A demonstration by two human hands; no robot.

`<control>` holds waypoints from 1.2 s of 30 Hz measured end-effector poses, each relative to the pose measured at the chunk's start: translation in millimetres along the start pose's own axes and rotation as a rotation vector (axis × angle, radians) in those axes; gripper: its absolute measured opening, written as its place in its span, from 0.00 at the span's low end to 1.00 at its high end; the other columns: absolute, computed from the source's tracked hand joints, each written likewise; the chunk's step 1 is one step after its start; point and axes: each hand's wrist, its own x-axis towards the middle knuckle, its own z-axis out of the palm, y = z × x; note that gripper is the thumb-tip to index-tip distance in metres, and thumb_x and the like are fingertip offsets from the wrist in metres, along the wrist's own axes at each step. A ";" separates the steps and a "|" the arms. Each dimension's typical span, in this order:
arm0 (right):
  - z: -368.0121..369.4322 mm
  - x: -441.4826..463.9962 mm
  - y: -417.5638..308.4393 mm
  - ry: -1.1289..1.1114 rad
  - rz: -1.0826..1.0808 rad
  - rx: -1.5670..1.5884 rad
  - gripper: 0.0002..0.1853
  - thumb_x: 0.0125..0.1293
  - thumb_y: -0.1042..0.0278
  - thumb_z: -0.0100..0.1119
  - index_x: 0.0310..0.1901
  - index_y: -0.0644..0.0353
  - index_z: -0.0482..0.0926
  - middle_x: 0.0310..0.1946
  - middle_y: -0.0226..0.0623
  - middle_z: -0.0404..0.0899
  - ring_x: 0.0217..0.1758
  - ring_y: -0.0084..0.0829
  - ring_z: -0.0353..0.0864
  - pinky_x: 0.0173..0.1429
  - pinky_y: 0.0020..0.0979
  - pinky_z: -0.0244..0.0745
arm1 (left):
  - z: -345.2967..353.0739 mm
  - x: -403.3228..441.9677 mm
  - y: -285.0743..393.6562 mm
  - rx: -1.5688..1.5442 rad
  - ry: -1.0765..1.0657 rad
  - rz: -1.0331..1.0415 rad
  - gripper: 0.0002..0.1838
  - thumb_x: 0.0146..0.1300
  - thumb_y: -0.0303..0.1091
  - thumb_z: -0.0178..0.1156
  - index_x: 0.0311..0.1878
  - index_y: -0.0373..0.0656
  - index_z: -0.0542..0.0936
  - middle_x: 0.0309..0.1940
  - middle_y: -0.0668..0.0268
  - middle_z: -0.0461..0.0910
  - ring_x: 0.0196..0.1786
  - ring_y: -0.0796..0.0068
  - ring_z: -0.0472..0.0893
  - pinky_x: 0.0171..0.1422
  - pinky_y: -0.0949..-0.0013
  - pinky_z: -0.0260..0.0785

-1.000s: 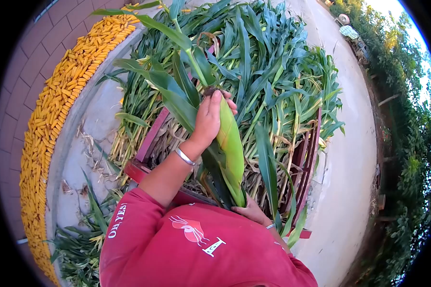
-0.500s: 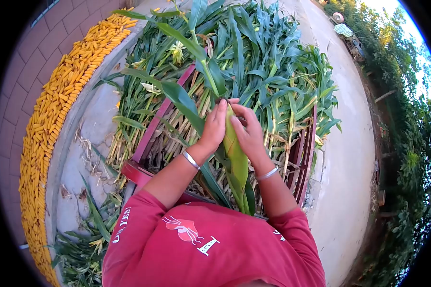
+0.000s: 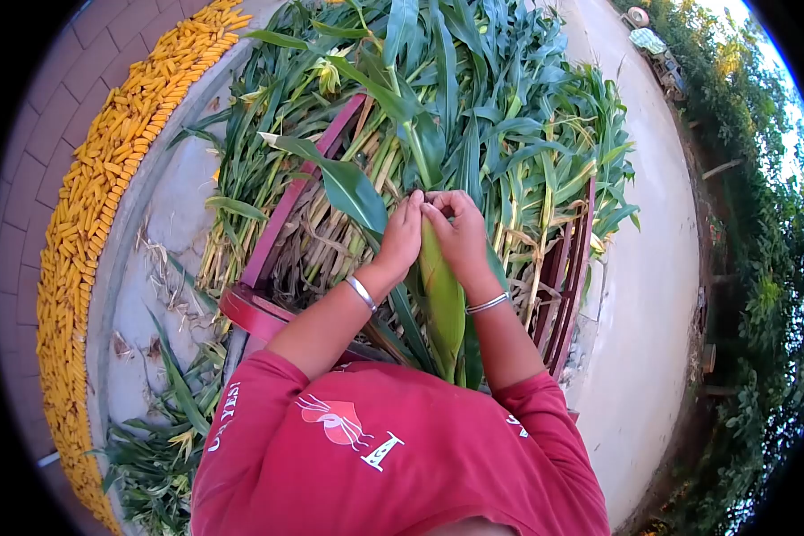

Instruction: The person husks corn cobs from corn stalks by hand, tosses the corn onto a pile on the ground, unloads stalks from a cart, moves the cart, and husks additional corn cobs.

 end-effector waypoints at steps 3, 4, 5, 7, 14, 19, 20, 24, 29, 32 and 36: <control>9.9 -6.3 16.8 0.114 -0.146 -0.242 0.10 0.58 0.71 0.64 0.31 0.64 0.72 0.28 0.41 0.74 0.31 0.42 0.75 0.37 0.36 0.71 | -2.2 3.3 -5.2 -0.016 -0.019 -0.036 0.23 0.76 0.48 0.39 0.52 0.37 0.75 0.45 0.67 0.76 0.48 0.79 0.73 0.56 0.73 0.64; 11.7 -6.6 21.5 0.123 -0.122 -0.259 0.10 0.59 0.70 0.63 0.30 0.63 0.71 0.27 0.43 0.73 0.32 0.44 0.75 0.38 0.40 0.70 | -2.8 4.1 -9.9 -0.101 -0.013 -0.108 0.23 0.76 0.49 0.40 0.52 0.38 0.75 0.44 0.67 0.76 0.47 0.80 0.73 0.56 0.74 0.64; 13.3 -6.8 26.0 0.122 -0.115 -0.258 0.10 0.59 0.70 0.63 0.30 0.63 0.71 0.27 0.43 0.73 0.32 0.44 0.75 0.38 0.40 0.70 | -3.9 7.3 -19.7 -0.100 -0.012 -0.115 0.23 0.76 0.49 0.40 0.52 0.38 0.75 0.44 0.67 0.76 0.47 0.80 0.73 0.56 0.74 0.64; 17.3 -9.3 34.3 0.152 -0.018 -0.224 0.10 0.60 0.70 0.63 0.31 0.63 0.70 0.26 0.43 0.73 0.31 0.45 0.74 0.37 0.40 0.70 | -3.4 12.0 -34.9 -0.295 0.003 -0.213 0.25 0.75 0.50 0.41 0.54 0.36 0.75 0.48 0.62 0.76 0.51 0.75 0.73 0.60 0.72 0.62; 21.7 -29.2 37.3 0.136 0.254 0.105 0.07 0.62 0.72 0.60 0.33 0.64 0.72 0.28 0.41 0.75 0.31 0.34 0.74 0.37 0.33 0.70 | 9.1 22.4 -41.5 -0.110 0.174 -0.074 0.19 0.74 0.47 0.44 0.37 0.40 0.74 0.30 0.68 0.76 0.34 0.77 0.75 0.42 0.73 0.69; -0.7 -76.1 49.3 0.057 0.185 0.186 0.05 0.65 0.76 0.57 0.34 0.63 0.70 0.31 0.31 0.73 0.34 0.20 0.71 0.43 0.22 0.69 | -7.9 42.0 -48.8 -0.270 0.127 -0.191 0.18 0.74 0.48 0.44 0.32 0.45 0.68 0.22 0.65 0.73 0.24 0.71 0.77 0.31 0.69 0.71; -4.5 -82.2 48.8 0.024 0.199 0.166 0.04 0.66 0.77 0.56 0.36 0.63 0.69 0.34 0.31 0.72 0.37 0.20 0.70 0.46 0.22 0.69 | -6.2 40.6 -47.2 -0.266 0.132 -0.200 0.18 0.74 0.48 0.44 0.32 0.45 0.68 0.23 0.65 0.73 0.24 0.71 0.77 0.32 0.70 0.71; -5.3 -70.8 52.1 0.021 0.119 0.120 0.12 0.62 0.72 0.61 0.43 0.65 0.70 0.44 0.37 0.71 0.45 0.27 0.71 0.55 0.27 0.67 | -13.9 44.6 -63.2 -0.216 0.117 -0.200 0.18 0.74 0.49 0.44 0.35 0.44 0.70 0.25 0.66 0.74 0.25 0.73 0.76 0.33 0.71 0.72; 14.1 -55.7 64.3 -0.006 -0.109 -0.159 0.18 0.61 0.67 0.62 0.50 0.68 0.75 0.47 0.45 0.75 0.49 0.45 0.74 0.57 0.36 0.68 | -8.7 44.8 -57.0 -0.170 0.122 -0.197 0.18 0.74 0.48 0.44 0.38 0.42 0.73 0.30 0.70 0.72 0.34 0.79 0.72 0.42 0.72 0.66; 22.6 -56.4 68.4 0.100 0.086 0.134 0.09 0.66 0.71 0.55 0.44 0.67 0.79 0.42 0.45 0.78 0.49 0.44 0.74 0.57 0.35 0.68 | -10.1 42.1 -54.9 -0.215 0.094 -0.165 0.18 0.72 0.48 0.49 0.43 0.41 0.73 0.35 0.68 0.73 0.38 0.79 0.72 0.46 0.72 0.67; 22.7 -55.9 68.0 0.114 0.213 0.183 0.11 0.69 0.68 0.52 0.47 0.66 0.78 0.42 0.42 0.79 0.47 0.37 0.76 0.55 0.33 0.69 | 4.2 17.4 -54.8 -0.190 0.179 -0.253 0.20 0.64 0.47 0.61 0.44 0.38 0.74 0.38 0.65 0.76 0.40 0.78 0.75 0.46 0.72 0.68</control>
